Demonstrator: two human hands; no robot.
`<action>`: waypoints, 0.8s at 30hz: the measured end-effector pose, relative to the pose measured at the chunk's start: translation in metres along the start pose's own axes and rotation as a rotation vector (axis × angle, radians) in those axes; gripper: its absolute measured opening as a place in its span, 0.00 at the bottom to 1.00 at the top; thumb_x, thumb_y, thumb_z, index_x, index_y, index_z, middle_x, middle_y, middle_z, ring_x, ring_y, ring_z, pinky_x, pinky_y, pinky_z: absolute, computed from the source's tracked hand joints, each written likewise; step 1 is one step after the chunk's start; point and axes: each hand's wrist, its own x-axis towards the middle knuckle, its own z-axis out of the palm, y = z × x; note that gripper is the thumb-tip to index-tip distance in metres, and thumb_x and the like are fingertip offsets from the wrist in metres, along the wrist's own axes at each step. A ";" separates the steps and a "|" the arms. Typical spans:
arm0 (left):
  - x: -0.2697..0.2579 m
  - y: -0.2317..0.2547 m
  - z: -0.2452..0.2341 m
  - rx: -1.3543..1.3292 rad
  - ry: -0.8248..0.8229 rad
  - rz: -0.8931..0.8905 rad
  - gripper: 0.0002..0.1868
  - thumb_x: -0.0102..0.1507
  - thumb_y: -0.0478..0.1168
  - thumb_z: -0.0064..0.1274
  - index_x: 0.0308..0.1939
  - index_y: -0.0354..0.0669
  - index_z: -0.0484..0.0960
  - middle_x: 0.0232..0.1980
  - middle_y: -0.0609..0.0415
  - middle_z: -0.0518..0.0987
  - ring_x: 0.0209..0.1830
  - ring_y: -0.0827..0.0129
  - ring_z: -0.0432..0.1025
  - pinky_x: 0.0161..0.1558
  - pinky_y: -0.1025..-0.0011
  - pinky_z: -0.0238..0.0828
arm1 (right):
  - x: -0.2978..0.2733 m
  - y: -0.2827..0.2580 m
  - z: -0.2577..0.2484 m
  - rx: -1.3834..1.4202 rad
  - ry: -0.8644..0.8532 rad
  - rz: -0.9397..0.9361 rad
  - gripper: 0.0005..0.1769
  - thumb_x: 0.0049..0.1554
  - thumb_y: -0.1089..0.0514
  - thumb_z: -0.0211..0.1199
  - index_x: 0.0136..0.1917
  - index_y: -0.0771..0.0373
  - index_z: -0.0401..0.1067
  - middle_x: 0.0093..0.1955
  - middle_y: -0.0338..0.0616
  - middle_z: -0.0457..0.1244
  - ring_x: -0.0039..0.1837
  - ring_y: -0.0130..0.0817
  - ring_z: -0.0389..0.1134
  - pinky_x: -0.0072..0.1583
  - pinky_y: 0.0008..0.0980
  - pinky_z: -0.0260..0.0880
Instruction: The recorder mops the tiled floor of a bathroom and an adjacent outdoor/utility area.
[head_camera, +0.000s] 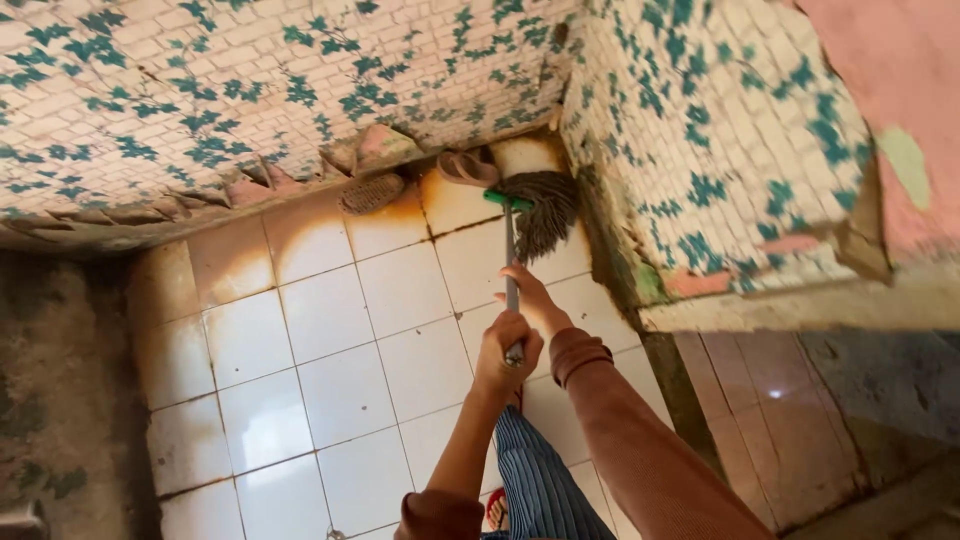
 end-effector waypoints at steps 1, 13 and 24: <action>0.014 0.009 -0.008 0.005 0.013 -0.008 0.13 0.56 0.25 0.55 0.22 0.35 0.67 0.25 0.48 0.67 0.28 0.57 0.64 0.33 0.62 0.65 | 0.014 -0.006 0.003 0.000 -0.015 -0.004 0.25 0.52 0.58 0.71 0.60 0.64 0.69 0.66 0.52 0.61 0.67 0.47 0.63 0.65 0.39 0.63; 0.042 0.076 -0.110 0.157 0.252 -0.342 0.11 0.53 0.23 0.56 0.22 0.34 0.70 0.23 0.50 0.69 0.24 0.61 0.65 0.28 0.64 0.64 | 0.056 -0.109 0.148 0.376 -0.198 -0.044 0.09 0.50 0.66 0.67 0.45 0.67 0.73 0.51 0.46 0.68 0.46 0.31 0.69 0.48 0.28 0.71; 0.001 0.015 -0.213 0.128 0.145 -0.263 0.04 0.54 0.30 0.52 0.25 0.36 0.80 0.30 0.50 0.82 0.33 0.64 0.80 0.64 0.54 0.69 | 0.057 -0.206 0.125 -0.098 -0.315 -0.082 0.08 0.55 0.52 0.64 0.38 0.58 0.73 0.43 0.40 0.67 0.45 0.44 0.69 0.48 0.39 0.70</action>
